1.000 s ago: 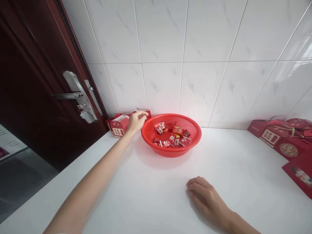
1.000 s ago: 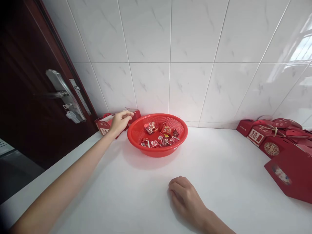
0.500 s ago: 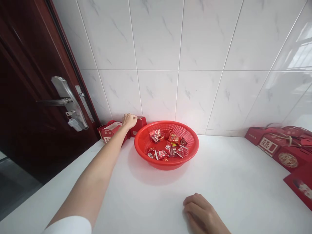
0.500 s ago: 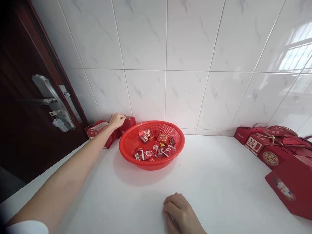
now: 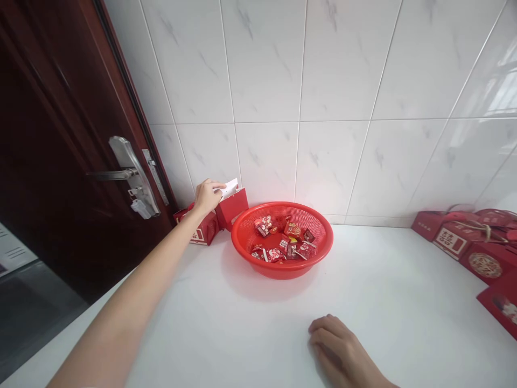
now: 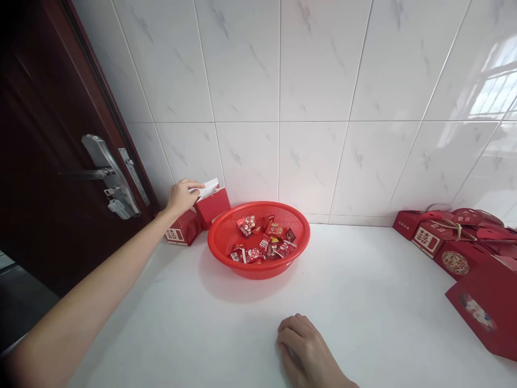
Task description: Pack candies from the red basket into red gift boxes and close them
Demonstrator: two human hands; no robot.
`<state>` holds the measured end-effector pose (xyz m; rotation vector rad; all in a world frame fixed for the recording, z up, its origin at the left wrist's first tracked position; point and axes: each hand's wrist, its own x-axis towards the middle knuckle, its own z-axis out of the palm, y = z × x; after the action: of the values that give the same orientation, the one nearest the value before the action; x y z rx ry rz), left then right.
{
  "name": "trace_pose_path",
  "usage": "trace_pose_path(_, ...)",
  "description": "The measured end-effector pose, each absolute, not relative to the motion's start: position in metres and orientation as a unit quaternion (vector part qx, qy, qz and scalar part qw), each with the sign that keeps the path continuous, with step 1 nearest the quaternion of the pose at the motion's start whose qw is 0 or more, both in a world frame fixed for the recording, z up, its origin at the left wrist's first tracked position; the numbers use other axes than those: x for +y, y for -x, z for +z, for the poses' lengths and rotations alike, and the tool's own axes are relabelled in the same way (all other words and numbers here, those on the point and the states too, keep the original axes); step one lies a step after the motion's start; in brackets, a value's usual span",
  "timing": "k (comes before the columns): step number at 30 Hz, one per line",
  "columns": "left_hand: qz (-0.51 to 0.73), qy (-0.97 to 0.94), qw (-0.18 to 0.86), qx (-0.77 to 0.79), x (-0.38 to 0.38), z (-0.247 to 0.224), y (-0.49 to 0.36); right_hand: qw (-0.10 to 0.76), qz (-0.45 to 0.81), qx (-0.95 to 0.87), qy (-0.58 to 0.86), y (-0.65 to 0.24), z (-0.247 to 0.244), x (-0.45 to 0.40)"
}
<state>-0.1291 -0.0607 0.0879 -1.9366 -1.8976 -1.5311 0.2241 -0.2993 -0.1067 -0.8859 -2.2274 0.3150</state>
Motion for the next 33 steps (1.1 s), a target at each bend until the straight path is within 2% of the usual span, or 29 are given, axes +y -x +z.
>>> trace_pose_path(7,-0.674,0.527,-0.019,-0.517,-0.123,0.129,0.127,0.366,0.143,-0.853,0.345,-0.224,-0.107,-0.299)
trace_pose_path(9,-0.706,0.515,-0.061,-0.481,-0.147,0.138,0.118,0.367,0.162,-0.844,0.356,-0.223,-0.109,-0.300)
trace_pose_path(12,-0.687,0.526,-0.155,-0.476,-0.184,0.138,0.095,0.361,0.198,-0.829,0.378,-0.224,-0.108,-0.301)
trace_pose_path(15,-0.621,0.552,-0.291,-0.474,-0.213,0.121,0.064,0.350,0.233,-0.814,0.401,-0.225,-0.102,-0.302)
trace_pose_path(18,-0.581,0.608,-0.339,-0.422,-0.228,0.093,0.032,0.360,0.282,-0.788,0.411,-0.229,-0.095,-0.302)
trace_pose_path(27,-0.577,0.656,-0.318,-0.369,-0.231,0.033,-0.014,0.428,0.374,-0.692,0.446,-0.243,-0.101,-0.293)
trace_pose_path(33,-0.573,0.649,-0.337,-0.369,-0.229,0.018,-0.022,0.416,0.390,-0.683,0.457,-0.242,-0.100,-0.293)
